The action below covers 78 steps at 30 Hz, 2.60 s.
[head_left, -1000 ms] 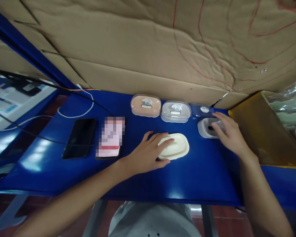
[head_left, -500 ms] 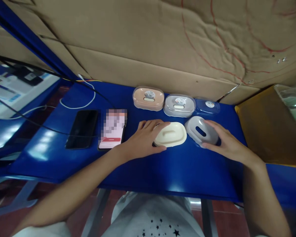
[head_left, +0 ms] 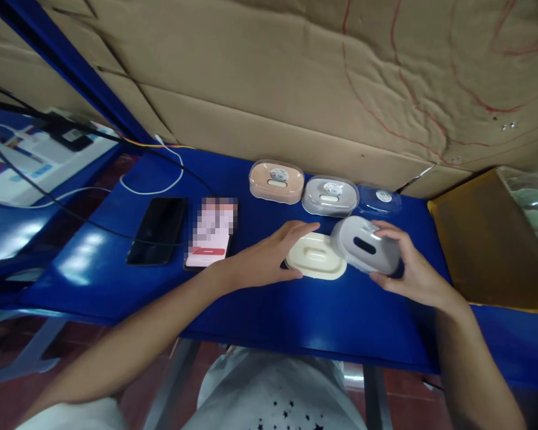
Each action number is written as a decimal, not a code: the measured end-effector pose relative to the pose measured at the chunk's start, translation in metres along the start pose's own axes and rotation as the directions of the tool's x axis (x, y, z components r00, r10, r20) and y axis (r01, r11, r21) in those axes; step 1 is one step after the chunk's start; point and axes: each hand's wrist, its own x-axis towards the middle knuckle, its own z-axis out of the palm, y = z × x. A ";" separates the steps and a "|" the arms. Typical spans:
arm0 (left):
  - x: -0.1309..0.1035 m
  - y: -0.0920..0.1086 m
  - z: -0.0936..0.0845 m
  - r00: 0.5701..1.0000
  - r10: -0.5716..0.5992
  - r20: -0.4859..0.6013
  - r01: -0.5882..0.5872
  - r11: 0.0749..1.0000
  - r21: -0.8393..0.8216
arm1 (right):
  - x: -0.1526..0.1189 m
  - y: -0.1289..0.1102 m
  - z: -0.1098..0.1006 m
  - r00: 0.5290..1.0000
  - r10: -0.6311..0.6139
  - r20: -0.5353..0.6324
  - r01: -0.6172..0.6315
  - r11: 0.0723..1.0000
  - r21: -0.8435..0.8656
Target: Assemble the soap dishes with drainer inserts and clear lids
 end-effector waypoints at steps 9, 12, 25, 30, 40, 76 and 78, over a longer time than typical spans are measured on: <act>0.002 0.000 0.016 0.994 0.104 0.033 -0.102 0.993 -0.053 | 0.012 -0.039 0.052 0.958 -0.213 0.192 0.226 0.973 -0.048; 0.001 0.001 0.014 0.996 0.064 0.062 -0.065 0.998 0.007 | 0.011 -0.041 0.058 0.950 -0.259 0.172 0.280 0.953 -0.113; 0.001 0.006 0.009 0.992 0.123 0.028 -0.126 0.952 0.279 | 0.040 0.053 0.027 0.954 0.097 -0.283 -0.199 0.912 -0.358; 0.000 0.008 0.008 0.995 0.095 0.026 -0.099 0.954 0.284 | 0.025 0.059 0.016 0.959 0.025 -0.281 -0.153 0.884 -0.441; -0.002 0.008 0.000 0.999 0.048 0.011 -0.049 0.992 0.117 | 0.007 0.030 -0.002 0.995 0.000 -0.097 -0.011 0.993 -0.117; -0.002 0.006 0.002 0.987 0.113 -0.115 -0.071 0.945 0.319 | -0.002 0.053 -0.001 0.978 -0.014 -0.207 -0.067 0.923 -0.378; -0.002 0.005 0.003 0.985 0.129 -0.118 -0.079 0.929 0.360 | 0.005 0.058 0.007 0.943 -0.040 -0.330 -0.115 0.891 -0.439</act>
